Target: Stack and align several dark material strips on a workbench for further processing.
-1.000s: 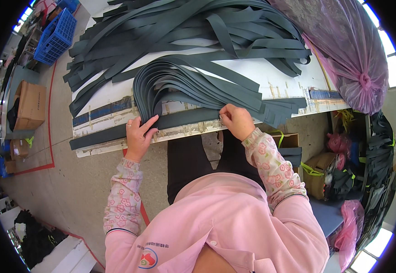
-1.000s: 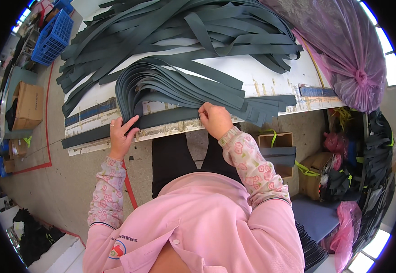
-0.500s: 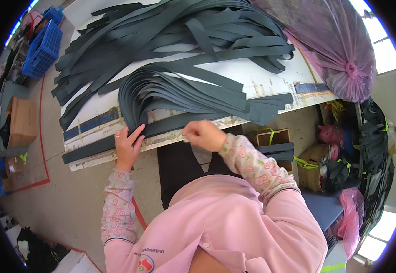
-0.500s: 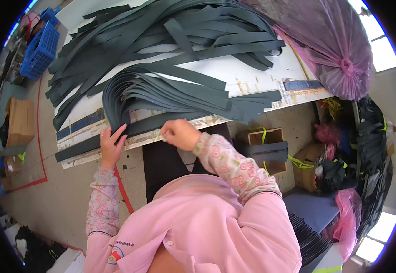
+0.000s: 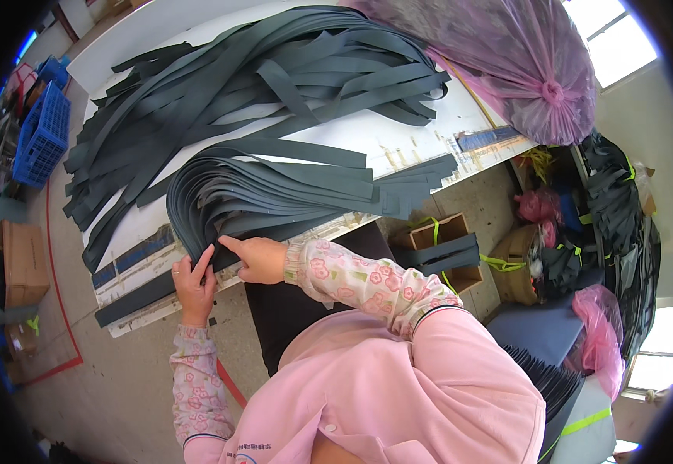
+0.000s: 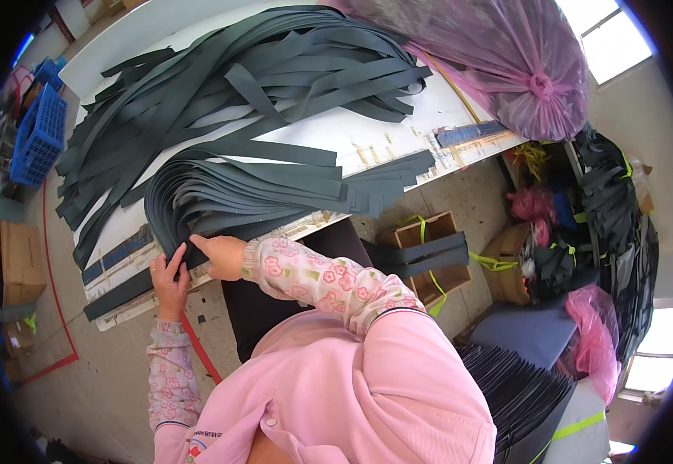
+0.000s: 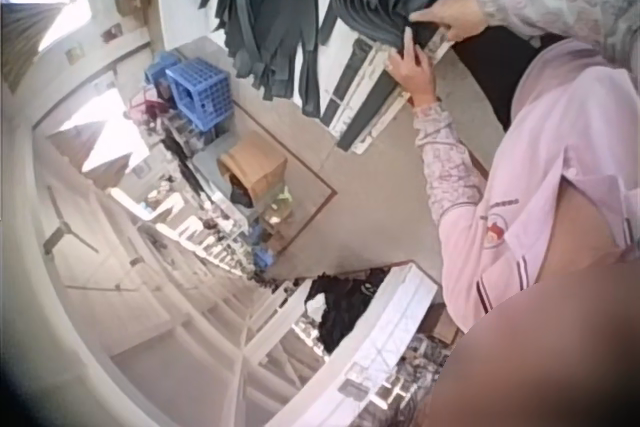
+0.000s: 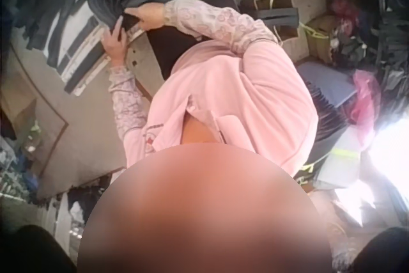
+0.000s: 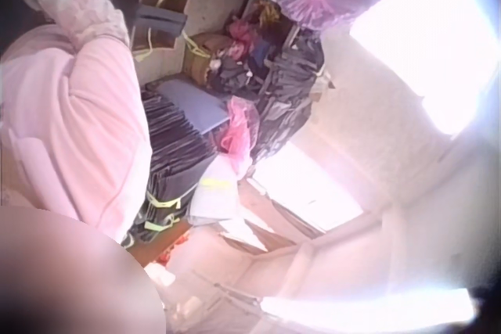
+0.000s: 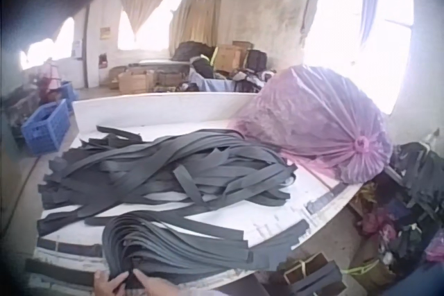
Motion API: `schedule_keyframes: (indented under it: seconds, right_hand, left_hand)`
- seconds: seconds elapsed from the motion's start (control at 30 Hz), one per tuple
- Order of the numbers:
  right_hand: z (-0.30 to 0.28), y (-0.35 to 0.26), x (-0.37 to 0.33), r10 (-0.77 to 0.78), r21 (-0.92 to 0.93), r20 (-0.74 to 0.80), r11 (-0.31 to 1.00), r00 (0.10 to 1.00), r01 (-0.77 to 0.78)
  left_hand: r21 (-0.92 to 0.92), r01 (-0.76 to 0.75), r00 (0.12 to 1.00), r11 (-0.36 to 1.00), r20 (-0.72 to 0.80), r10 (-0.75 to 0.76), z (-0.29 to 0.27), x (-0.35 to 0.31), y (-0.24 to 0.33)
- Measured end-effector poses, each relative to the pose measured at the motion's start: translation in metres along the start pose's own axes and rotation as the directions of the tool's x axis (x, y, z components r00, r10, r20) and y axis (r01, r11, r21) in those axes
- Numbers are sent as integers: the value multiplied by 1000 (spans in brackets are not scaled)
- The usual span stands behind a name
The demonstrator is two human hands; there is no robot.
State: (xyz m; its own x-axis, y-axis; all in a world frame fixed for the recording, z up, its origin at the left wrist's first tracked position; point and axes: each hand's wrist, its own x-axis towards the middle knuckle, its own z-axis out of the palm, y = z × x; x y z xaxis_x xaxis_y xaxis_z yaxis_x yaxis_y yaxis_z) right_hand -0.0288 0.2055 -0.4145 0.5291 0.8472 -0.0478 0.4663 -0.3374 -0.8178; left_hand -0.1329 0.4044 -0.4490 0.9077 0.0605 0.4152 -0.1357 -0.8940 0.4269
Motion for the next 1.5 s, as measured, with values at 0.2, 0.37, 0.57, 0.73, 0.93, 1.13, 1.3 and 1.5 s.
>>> schedule_keyframes:
  seconds: [0.2,0.37,0.57,0.73,0.93,1.13,1.3,1.5]
  right_hand:
    - [10,8,25,-11,-43,-220,999,975,2]
    - [13,1,14,120,136,-165,986,979,-98]
    - [41,1,23,35,106,-255,994,966,-8]
    - [44,-1,25,111,65,-234,993,966,-98]
    - [47,0,27,130,42,-247,991,960,-124]
    - [36,7,21,121,168,-82,980,989,-106]
    - [-27,37,-25,326,300,-217,919,920,-255]
    - [-85,76,-85,366,179,-359,930,858,-321]
  left_hand:
    - [77,-72,997,994,7,72,-5,2,-3]
    - [49,15,1000,999,11,-15,-1,4,3]
    - [-17,32,999,999,-15,-32,-5,-3,0]
    - [-5,24,999,1000,-28,-24,-4,-1,1]
    - [-16,24,999,1000,-40,-25,-5,1,2]
    - [-3,32,999,999,-28,-32,-3,-2,1]
    - [-18,24,1000,1000,0,-24,-3,-1,3]
    - [-13,-6,1000,1000,11,6,-6,-2,0]
